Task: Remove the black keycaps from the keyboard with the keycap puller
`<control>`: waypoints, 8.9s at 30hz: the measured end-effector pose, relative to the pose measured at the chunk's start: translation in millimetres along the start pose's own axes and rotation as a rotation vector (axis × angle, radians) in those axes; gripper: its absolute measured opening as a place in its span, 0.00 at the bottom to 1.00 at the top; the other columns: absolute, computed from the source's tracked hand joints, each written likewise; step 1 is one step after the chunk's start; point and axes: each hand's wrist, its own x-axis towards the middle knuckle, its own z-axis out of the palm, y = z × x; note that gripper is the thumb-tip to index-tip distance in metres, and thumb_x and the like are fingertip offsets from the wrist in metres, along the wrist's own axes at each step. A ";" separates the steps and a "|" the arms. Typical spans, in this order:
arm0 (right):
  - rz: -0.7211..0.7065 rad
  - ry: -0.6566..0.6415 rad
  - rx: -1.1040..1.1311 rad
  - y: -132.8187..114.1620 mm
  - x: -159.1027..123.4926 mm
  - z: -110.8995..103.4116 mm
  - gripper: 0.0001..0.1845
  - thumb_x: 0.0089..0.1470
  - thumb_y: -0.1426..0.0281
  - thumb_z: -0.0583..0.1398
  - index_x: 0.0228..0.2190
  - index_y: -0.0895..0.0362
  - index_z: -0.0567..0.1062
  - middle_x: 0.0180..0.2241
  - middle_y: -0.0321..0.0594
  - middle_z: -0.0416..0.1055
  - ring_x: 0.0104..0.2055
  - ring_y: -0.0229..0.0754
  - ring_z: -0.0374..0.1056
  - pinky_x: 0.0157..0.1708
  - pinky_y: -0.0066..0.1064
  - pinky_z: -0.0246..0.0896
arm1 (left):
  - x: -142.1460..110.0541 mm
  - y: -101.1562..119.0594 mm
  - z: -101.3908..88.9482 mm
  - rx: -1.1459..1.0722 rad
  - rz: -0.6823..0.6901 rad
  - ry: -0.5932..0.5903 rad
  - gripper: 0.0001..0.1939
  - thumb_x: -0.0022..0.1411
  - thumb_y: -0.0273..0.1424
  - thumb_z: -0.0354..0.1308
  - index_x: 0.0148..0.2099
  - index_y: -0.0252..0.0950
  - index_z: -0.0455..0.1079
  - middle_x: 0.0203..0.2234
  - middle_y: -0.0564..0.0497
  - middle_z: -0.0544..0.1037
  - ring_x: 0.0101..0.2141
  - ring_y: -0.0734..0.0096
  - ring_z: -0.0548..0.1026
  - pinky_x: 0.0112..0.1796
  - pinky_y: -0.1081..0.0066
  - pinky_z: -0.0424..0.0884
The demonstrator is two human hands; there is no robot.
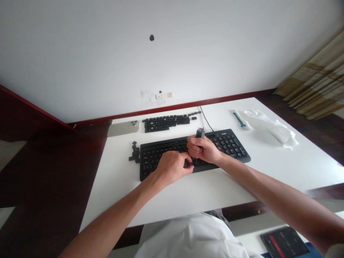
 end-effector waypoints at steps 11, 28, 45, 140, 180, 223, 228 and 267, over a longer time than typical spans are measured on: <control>-0.205 0.297 0.161 12.2 -27.3 18.6 0.24 0.57 0.64 0.62 0.17 0.53 0.56 0.14 0.25 0.44 0.14 0.30 0.36 0.15 0.29 0.32 | 0.8 -1.9 0.8 -0.050 -0.002 -0.011 0.08 0.60 0.39 0.68 0.41 0.44 0.81 0.26 0.56 0.81 0.29 0.69 0.78 0.34 0.71 0.69; -0.395 0.499 -0.019 22.3 -13.3 31.7 0.26 0.53 0.63 0.65 0.16 0.53 0.54 0.13 0.26 0.45 0.14 0.29 0.38 0.14 0.28 0.32 | -0.4 -4.1 -1.0 0.008 0.060 -0.012 0.06 0.62 0.37 0.66 0.42 0.45 0.80 0.28 0.56 0.82 0.31 0.67 0.80 0.35 0.72 0.71; -0.395 0.437 -0.025 27.3 -15.9 41.0 0.24 0.52 0.64 0.63 0.15 0.52 0.55 0.13 0.27 0.46 0.15 0.30 0.38 0.16 0.29 0.32 | -3.3 -1.2 16.9 0.077 0.151 0.125 0.09 0.66 0.39 0.65 0.41 0.39 0.73 0.40 0.48 0.80 0.44 0.57 0.77 0.47 0.62 0.72; -0.633 0.680 -1.258 -55.3 -0.7 -47.9 0.22 0.57 0.67 0.59 0.18 0.55 0.54 0.19 0.30 0.45 0.25 0.35 0.41 0.24 0.32 0.42 | 95.3 -89.9 -41.2 0.335 0.206 0.245 0.03 0.68 0.32 0.65 0.38 0.41 0.79 0.38 0.51 0.80 0.43 0.61 0.71 0.45 0.61 0.67; -0.467 0.546 -0.213 -42.8 9.4 -12.0 0.25 0.55 0.63 0.64 0.20 0.52 0.54 0.17 0.24 0.45 0.17 0.29 0.38 0.16 0.27 0.34 | 10.3 10.6 22.4 0.049 0.254 0.159 0.14 0.62 0.38 0.71 0.47 0.41 0.75 0.41 0.48 0.78 0.43 0.58 0.77 0.46 0.59 0.78; -0.293 0.352 0.008 2.4 -39.8 -0.4 0.27 0.54 0.64 0.64 0.16 0.53 0.53 0.13 0.25 0.45 0.14 0.28 0.39 0.14 0.27 0.31 | 7.2 13.5 20.2 0.000 0.188 0.131 0.03 0.63 0.28 0.67 0.41 0.39 0.77 0.32 0.54 0.80 0.35 0.67 0.76 0.40 0.68 0.71; -0.297 0.381 -0.079 2.7 -35.0 -4.0 0.26 0.54 0.64 0.64 0.16 0.53 0.55 0.13 0.25 0.47 0.14 0.28 0.40 0.14 0.26 0.33 | 6.4 14.2 19.5 -0.020 0.165 0.121 0.03 0.64 0.28 0.67 0.41 0.40 0.78 0.27 0.56 0.79 0.32 0.68 0.75 0.37 0.69 0.70; -0.151 0.090 0.000 -1.8 -36.2 -25.1 0.25 0.56 0.64 0.62 0.17 0.52 0.53 0.14 0.24 0.45 0.14 0.28 0.37 0.14 0.25 0.33 | 2.2 16.4 16.2 0.252 0.193 0.036 0.05 0.70 0.34 0.62 0.45 0.38 0.76 0.31 0.49 0.80 0.36 0.64 0.79 0.35 0.72 0.73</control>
